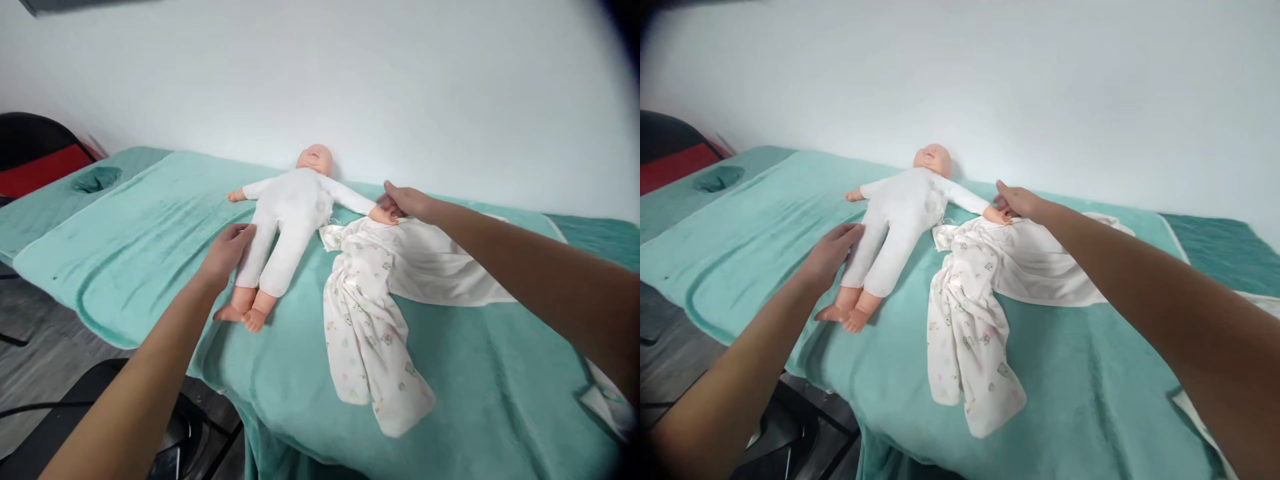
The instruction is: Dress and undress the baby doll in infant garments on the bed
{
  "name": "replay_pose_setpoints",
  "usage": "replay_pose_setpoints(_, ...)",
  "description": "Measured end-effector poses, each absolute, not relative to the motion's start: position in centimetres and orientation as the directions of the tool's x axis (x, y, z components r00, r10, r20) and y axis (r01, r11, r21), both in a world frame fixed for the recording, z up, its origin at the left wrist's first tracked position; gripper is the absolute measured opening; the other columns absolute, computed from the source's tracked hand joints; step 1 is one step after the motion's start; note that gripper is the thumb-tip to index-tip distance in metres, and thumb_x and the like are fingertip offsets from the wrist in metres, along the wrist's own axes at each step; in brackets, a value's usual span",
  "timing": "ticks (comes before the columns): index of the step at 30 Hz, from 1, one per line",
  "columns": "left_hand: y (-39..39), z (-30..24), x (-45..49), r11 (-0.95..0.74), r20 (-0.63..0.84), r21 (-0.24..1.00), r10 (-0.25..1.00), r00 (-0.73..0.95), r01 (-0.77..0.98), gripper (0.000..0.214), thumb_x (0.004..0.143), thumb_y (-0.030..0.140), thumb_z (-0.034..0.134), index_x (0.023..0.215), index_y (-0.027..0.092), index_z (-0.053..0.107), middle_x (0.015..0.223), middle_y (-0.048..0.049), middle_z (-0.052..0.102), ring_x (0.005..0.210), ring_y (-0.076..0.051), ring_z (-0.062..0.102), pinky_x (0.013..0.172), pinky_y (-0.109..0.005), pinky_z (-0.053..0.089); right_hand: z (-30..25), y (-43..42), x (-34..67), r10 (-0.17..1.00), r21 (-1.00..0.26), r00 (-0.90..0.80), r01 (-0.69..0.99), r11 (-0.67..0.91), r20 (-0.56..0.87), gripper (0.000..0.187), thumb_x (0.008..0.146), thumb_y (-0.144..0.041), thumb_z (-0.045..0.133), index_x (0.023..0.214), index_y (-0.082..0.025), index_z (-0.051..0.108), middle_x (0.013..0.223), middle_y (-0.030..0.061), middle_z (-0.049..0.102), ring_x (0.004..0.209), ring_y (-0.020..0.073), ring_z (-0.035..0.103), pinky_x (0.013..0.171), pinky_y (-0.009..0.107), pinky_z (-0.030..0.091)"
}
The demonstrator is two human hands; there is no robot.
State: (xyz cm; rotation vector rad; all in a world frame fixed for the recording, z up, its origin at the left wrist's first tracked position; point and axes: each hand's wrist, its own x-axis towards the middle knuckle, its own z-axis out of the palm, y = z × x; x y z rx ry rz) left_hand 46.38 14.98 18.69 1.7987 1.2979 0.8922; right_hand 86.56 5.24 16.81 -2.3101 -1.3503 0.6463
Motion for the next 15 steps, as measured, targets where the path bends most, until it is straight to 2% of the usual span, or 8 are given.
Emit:
replay_pose_setpoints(1,13.8,19.3,46.2,-0.271,0.197,0.835,0.960,0.199,0.479,0.038,0.085,0.047,0.062,0.104,0.014,0.067,0.099,-0.0076,0.071,0.088,-0.021,0.063,0.081,-0.035,0.051,16.7,3.2,87.5,0.873,-0.413,0.449,0.770,-0.487,-0.193,0.076,0.100,-0.060,0.004,0.115,-0.015,0.063,0.115,0.0143,0.069,0.097,0.0208,0.067,0.081,0.030,0.051)
replay_pose_setpoints(3,10.7,20.3,46.6,-0.354,0.292,0.803,0.935,0.201,0.479,0.036,0.086,0.046,0.057,0.109,0.019,0.067,0.102,-0.0049,0.070,0.089,-0.019,0.063,0.083,-0.033,0.050,16.7,-0.6,88.8,0.854,-0.277,0.487,0.808,-0.521,-0.184,0.058,0.099,-0.059,0.030,0.111,-0.014,0.064,0.111,0.0164,0.069,0.097,0.0250,0.065,0.081,0.034,0.048)
replay_pose_setpoints(5,7.2,20.5,48.0,-0.430,0.274,0.793,0.884,0.378,0.432,0.038,0.089,0.048,0.051,0.108,0.020,0.068,0.092,-0.0040,0.070,0.082,-0.019,0.063,0.080,-0.032,0.051,17.0,-3.9,89.0,0.850,-0.184,0.491,0.833,-0.522,-0.189,0.042,0.093,-0.048,0.050,0.112,-0.014,0.063,0.111,0.0174,0.068,0.097,0.0288,0.064,0.081,0.036,0.046)
replay_pose_setpoints(7,4.1,19.6,50.4,-0.496,0.174,0.776,0.762,0.624,0.390,0.037,0.086,0.050,0.056,0.102,0.021,0.070,0.086,-0.0054,0.070,0.078,-0.020,0.063,0.077,-0.033,0.052,17.7,-6.7,88.3,0.864,-0.111,0.460,0.866,-0.488,-0.204,0.033,0.088,-0.036,0.055,0.113,-0.016,0.063,0.112,0.0169,0.068,0.099,0.0304,0.063,0.080,0.037,0.045)
replay_pose_setpoints(9,1.9,18.2,53.1,-0.531,0.175,0.762,0.721,0.671,0.372,0.029,0.077,0.049,0.067,0.083,0.021,0.070,0.078,-0.0070,0.068,0.072,-0.021,0.062,0.071,-0.033,0.051,18.8,-9.0,86.9,0.887,-0.076,0.413,0.897,-0.435,-0.205,0.031,0.085,-0.031,0.056,0.113,-0.019,0.064,0.112,0.0153,0.068,0.100,0.0308,0.063,0.080,0.036,0.045)
replay_pose_setpoints(10,1.0,17.6,54.4,-0.532,0.181,0.751,0.736,0.653,0.391,0.027,0.074,0.049,0.069,0.074,0.021,0.067,0.070,-0.0058,0.064,0.065,-0.020,0.059,0.064,-0.032,0.049,19.4,-10.0,86.1,0.899,-0.073,0.389,0.909,-0.410,-0.201,0.031,0.084,-0.030,0.056,0.113,-0.021,0.064,0.112,0.0142,0.069,0.100,0.0305,0.063,0.080,0.036,0.045)
replay_pose_setpoints(12,-0.6,16.9,56.3,-0.509,0.127,0.763,0.722,0.680,0.398,0.026,0.075,0.045,0.068,0.067,0.022,0.061,0.061,-0.0023,0.058,0.057,-0.017,0.055,0.053,-0.029,0.045,21.0,-11.9,84.4,0.921,-0.081,0.345,0.928,-0.364,-0.181,0.032,0.084,-0.029,0.054,0.115,-0.023,0.062,0.112,0.0119,0.069,0.099,0.0291,0.063,0.079,0.034,0.044)
replay_pose_setpoints(15,-3.4,17.7,57.5,-0.590,0.124,0.770,0.514,0.849,0.245,0.018,0.078,0.035,0.064,0.068,0.020,0.059,0.067,-0.0006,0.059,0.062,-0.015,0.055,0.054,-0.026,0.045,23.6,-14.7,81.8,0.952,-0.136,0.286,0.944,-0.300,-0.111,0.034,0.086,-0.026,0.048,0.118,-0.025,0.060,0.117,0.0081,0.068,0.101,0.0251,0.062,0.081,0.032,0.044)
